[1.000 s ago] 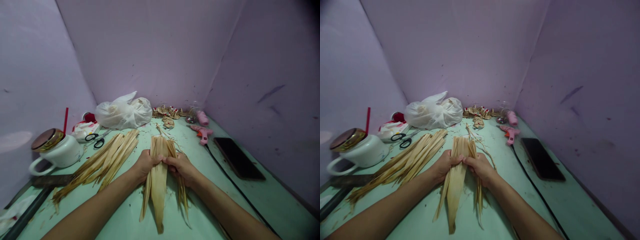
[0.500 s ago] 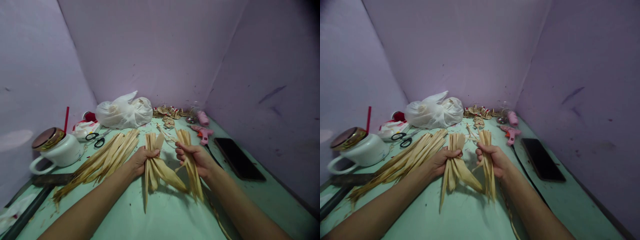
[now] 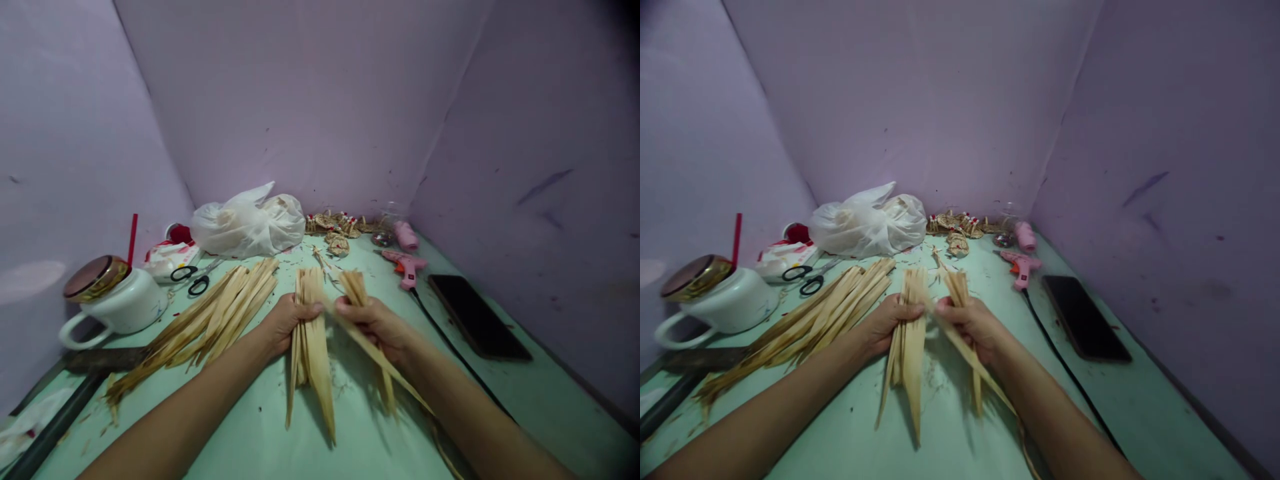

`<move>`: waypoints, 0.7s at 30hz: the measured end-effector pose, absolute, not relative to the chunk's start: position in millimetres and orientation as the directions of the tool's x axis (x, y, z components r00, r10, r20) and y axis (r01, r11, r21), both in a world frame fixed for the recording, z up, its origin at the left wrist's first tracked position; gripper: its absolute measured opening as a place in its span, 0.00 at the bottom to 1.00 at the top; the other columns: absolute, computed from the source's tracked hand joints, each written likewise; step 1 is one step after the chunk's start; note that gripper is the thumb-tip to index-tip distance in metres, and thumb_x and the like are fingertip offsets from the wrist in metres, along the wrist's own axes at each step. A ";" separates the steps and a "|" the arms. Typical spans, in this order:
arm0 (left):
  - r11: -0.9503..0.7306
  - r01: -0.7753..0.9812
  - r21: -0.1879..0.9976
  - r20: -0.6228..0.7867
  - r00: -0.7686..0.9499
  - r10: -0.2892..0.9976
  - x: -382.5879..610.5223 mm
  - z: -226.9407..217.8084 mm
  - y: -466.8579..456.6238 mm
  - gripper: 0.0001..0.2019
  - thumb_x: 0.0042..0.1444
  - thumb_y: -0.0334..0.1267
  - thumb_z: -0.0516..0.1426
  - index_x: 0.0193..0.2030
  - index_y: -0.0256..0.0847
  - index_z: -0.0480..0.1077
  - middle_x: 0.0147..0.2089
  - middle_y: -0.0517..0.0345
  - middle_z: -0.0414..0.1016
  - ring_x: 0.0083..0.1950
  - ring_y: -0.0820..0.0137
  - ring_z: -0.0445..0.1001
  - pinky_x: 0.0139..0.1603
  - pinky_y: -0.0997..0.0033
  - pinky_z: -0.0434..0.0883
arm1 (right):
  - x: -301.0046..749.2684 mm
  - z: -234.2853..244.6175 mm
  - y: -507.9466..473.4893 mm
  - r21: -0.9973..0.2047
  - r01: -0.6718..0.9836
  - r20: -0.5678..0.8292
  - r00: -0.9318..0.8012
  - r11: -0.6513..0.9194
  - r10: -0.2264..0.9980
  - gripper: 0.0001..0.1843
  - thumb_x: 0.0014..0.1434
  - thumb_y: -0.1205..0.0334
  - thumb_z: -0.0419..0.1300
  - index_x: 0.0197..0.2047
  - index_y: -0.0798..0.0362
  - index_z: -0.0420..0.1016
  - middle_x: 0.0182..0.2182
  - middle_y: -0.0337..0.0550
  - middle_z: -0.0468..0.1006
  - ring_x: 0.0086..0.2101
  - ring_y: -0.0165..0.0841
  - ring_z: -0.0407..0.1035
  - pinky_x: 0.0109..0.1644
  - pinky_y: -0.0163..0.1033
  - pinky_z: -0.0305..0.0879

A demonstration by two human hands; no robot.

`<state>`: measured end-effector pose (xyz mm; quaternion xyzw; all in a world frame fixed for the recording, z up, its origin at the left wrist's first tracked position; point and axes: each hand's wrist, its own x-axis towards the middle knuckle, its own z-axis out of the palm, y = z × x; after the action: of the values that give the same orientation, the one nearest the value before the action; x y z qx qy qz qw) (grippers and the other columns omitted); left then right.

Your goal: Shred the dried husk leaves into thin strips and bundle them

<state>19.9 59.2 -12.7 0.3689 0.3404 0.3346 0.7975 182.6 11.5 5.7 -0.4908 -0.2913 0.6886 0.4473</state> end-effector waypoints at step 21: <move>0.467 -0.230 0.854 -0.304 0.507 0.807 31.6 -8.0 45.7 0.12 0.36 0.34 0.63 0.29 0.29 0.72 0.21 0.50 0.74 0.21 0.66 0.72 0.26 0.65 0.70 | 156.6 -15.5 8.7 -0.930 -0.118 -0.352 0.022 -0.347 0.936 0.13 0.38 0.59 0.64 0.21 0.55 0.63 0.13 0.31 0.60 0.15 0.21 0.50 0.17 0.30 0.38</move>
<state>31.6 45.7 -8.0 0.3932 0.3669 0.3348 0.7738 156.6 8.7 -15.5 -0.5625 -0.3633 0.5976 0.4411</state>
